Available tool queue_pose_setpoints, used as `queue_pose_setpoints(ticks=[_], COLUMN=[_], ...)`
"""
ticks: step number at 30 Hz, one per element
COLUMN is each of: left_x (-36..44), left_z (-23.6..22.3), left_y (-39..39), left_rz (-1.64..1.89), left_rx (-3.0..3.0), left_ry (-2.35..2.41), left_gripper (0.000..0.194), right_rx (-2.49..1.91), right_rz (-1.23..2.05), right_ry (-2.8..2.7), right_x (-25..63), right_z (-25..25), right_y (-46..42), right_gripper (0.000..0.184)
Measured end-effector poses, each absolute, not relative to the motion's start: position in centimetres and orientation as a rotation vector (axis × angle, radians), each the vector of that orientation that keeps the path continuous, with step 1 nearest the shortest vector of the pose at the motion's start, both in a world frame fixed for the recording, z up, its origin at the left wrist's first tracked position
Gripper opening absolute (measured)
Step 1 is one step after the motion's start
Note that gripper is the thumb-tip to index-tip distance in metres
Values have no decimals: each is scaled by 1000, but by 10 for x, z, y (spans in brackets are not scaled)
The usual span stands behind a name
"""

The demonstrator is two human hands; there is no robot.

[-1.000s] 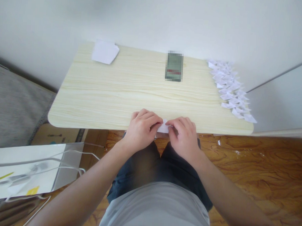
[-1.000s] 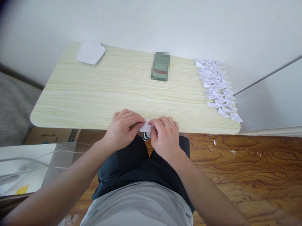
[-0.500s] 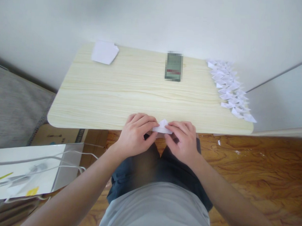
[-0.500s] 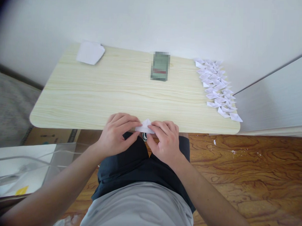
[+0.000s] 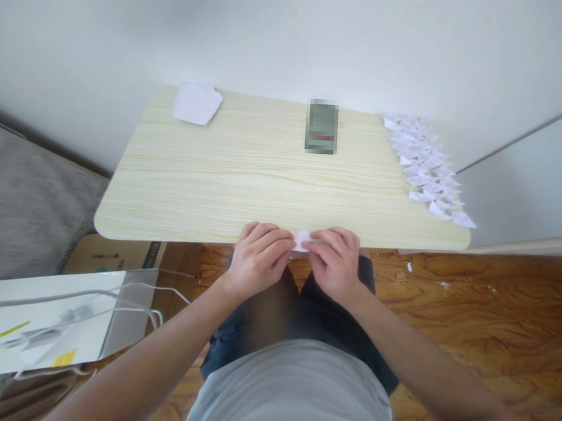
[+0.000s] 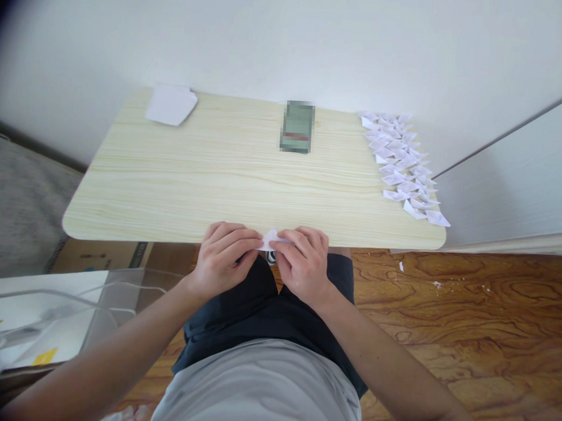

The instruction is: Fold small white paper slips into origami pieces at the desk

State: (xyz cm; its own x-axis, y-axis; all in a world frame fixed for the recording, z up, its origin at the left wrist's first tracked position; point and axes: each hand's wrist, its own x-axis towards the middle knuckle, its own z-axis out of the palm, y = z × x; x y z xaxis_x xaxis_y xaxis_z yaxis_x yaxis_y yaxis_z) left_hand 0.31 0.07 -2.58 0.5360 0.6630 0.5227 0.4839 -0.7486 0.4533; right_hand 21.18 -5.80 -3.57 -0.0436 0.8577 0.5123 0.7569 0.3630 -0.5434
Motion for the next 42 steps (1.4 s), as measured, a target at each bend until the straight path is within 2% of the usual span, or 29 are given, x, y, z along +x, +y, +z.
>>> queue_pose_setpoints(ticks=[6,10,13,18,26,35,42], left_x=[9,14,18,20,21,15,15], left_z=[5,13,15,17,17,15,23], left_y=[0,3,5,6,8,7,6], left_rz=[916,832,851,913,891,932,941], left_rx=[2100,1615,1401,1267,1141,1121,1104], left_ry=[985,925,847,794,795,706,670], left_gripper=[8,10,10,7,12,6,7], right_rx=[-1361,-1306,-1200,-1163,-1148,-1064,-1160], right_rz=[679,1202,1378,1425,1440,1419,1374], right_ry=[-1661,-1323,-1158,-1073,-924,-1008,-1072], right_x=[217,223,226,227,228,231,231], right_z=[4,15,17,16,12,19,39], right_y=[-50,-42,-38,-35,-36,-37,-41], right_gripper=[11,14,14,15,16,10,6])
